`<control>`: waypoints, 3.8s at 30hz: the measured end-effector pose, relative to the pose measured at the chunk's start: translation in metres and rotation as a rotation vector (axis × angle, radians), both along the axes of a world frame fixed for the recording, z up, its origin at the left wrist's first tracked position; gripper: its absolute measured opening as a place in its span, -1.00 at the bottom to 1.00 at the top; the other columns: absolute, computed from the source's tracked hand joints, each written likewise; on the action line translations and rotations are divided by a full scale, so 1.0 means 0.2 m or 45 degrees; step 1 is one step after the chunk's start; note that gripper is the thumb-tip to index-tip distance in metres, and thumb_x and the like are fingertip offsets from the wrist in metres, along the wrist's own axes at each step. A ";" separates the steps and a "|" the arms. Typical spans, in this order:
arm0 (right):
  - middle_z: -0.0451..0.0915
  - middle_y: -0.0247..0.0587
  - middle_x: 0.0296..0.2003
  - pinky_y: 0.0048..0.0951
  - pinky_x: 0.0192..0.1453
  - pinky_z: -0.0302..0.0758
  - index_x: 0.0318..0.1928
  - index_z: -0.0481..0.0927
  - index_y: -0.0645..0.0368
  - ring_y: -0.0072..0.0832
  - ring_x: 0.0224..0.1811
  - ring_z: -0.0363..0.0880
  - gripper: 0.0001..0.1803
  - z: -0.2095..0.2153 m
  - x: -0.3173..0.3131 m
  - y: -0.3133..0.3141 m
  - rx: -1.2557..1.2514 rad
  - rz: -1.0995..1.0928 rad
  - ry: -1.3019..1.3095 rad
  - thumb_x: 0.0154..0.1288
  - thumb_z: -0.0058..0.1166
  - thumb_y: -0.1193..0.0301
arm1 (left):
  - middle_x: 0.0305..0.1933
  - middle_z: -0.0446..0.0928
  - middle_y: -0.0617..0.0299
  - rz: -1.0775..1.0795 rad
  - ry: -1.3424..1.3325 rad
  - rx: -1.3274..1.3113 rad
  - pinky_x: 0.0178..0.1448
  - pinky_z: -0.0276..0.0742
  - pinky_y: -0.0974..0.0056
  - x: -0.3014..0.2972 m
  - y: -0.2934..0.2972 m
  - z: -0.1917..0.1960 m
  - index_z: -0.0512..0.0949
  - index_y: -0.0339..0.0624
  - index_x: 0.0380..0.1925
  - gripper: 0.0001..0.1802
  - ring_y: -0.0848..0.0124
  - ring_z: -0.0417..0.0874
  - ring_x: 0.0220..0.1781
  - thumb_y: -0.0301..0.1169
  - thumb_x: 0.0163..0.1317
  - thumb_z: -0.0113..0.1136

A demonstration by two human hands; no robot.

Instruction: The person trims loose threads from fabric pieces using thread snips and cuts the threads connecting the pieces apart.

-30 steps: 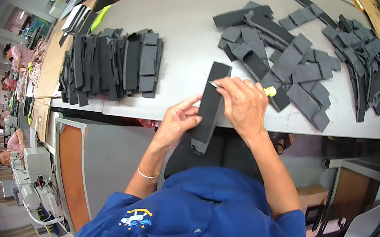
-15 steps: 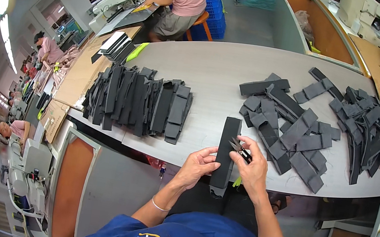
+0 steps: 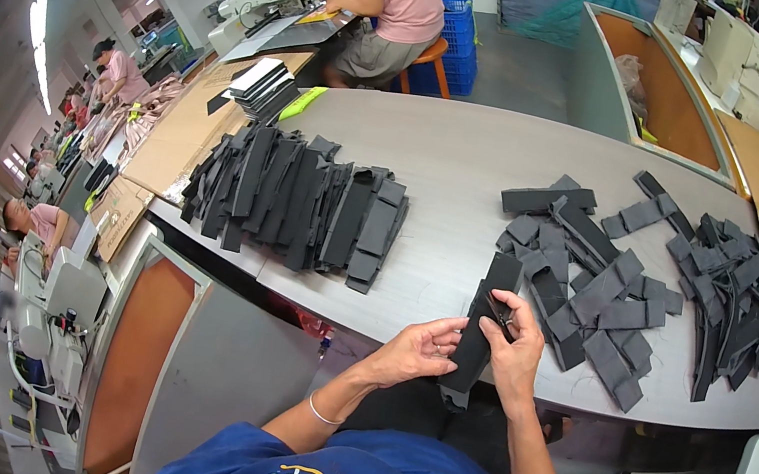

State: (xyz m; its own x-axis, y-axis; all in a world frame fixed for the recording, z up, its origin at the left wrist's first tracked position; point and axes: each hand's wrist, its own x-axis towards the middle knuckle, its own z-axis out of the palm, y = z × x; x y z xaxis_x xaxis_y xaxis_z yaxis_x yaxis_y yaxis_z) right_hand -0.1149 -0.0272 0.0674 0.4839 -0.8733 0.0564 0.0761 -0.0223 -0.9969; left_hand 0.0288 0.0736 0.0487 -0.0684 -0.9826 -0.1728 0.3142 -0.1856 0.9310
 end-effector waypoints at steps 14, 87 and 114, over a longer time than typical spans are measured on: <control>0.55 -0.33 -0.15 -0.65 -0.02 0.38 -0.03 0.52 0.30 -0.69 -0.14 0.47 -0.73 -0.01 0.09 -0.02 0.027 0.058 -0.131 0.24 0.10 0.60 | 0.14 0.46 -0.02 0.094 -0.025 -0.195 0.15 0.49 0.33 0.01 0.02 -0.02 0.02 -0.28 0.40 -0.19 0.37 0.51 0.14 -0.76 0.13 0.04; 0.51 -0.30 -0.19 -0.55 0.00 0.36 -0.09 0.57 0.26 -0.56 -0.14 0.46 -0.78 -0.56 0.00 -0.07 -0.432 -0.311 0.188 0.39 0.01 0.38 | -0.05 0.52 0.03 0.052 0.301 -1.992 0.20 0.36 -0.14 -0.07 0.42 1.19 0.65 -0.08 -0.18 -0.56 -0.03 0.54 -0.05 0.02 0.13 0.24; 0.50 -0.29 -0.22 -0.57 -0.04 0.38 -0.11 0.57 0.30 -0.57 -0.16 0.46 -0.77 -0.59 -0.01 -0.07 -0.409 -0.291 0.113 0.41 -0.03 0.39 | -0.33 0.44 -0.12 -0.155 0.745 -2.152 -0.66 0.26 0.34 -0.19 0.24 1.30 0.54 -0.44 -0.41 -0.60 0.36 0.39 -0.61 -0.23 0.36 0.07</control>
